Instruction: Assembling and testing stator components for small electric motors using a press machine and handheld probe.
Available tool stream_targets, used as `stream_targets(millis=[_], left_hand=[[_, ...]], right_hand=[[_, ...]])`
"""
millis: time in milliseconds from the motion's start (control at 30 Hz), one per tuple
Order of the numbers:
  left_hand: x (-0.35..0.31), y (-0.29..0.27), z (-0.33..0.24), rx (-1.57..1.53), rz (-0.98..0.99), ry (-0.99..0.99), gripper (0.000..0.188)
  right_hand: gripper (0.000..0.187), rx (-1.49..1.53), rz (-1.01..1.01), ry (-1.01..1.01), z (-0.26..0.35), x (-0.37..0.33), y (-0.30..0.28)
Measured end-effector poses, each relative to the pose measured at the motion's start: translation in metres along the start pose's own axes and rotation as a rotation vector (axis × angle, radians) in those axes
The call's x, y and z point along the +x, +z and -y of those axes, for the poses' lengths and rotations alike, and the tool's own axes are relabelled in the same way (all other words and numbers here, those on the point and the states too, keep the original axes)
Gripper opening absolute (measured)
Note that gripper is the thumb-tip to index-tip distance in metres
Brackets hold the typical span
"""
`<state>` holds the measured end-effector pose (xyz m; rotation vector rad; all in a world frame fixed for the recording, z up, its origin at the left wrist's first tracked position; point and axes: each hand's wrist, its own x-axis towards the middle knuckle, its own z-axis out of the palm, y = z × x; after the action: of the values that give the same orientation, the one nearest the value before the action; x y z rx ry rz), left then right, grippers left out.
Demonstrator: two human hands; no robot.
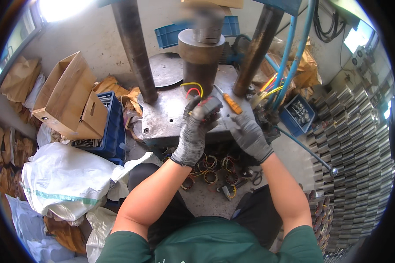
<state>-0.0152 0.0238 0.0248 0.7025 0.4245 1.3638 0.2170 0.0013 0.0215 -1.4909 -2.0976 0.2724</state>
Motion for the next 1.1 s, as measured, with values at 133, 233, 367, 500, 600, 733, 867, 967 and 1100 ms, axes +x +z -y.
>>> stream_targets(millis=[133,233,367,500,600,733,867,967,1100], left_hand=[[0.008,-0.016,-0.009,-0.375,0.002,-0.229,0.088],[0.008,-0.016,-0.014,-0.517,0.028,-0.284,0.096],[0.005,-0.011,-0.019,-0.677,0.066,-0.374,0.103],[0.004,-0.012,-0.021,-0.701,0.04,-0.407,0.104],[0.006,-0.016,-0.022,-0.709,0.106,-0.401,0.105],[0.008,-0.014,-0.021,-0.584,0.005,-0.3,0.1],[0.012,-0.01,-0.017,-0.333,-0.229,-0.11,0.097],[0.014,-0.011,-0.016,-0.304,-0.268,-0.08,0.095],[0.01,-0.008,-0.006,-0.466,-0.152,-0.235,0.096]], right_hand=[[0.053,-0.441,-0.004,-0.197,-0.024,-0.001,0.034],[0.051,-0.432,-0.072,-0.267,-0.037,-0.001,0.048],[0.04,-0.398,-0.14,-0.348,-0.048,-0.006,0.058],[0.035,-0.33,-0.193,-0.42,-0.053,-0.009,0.061],[0.032,-0.269,-0.245,-0.437,-0.042,-0.01,0.056],[0.019,-0.026,-0.467,-0.245,-0.008,-0.014,0.028],[0.012,0.678,-0.533,0.166,0.026,-0.029,-0.02],[0.018,1.069,-0.628,0.25,0.043,-0.036,-0.038],[0.02,1.226,-0.627,0.257,0.058,-0.042,-0.038]])
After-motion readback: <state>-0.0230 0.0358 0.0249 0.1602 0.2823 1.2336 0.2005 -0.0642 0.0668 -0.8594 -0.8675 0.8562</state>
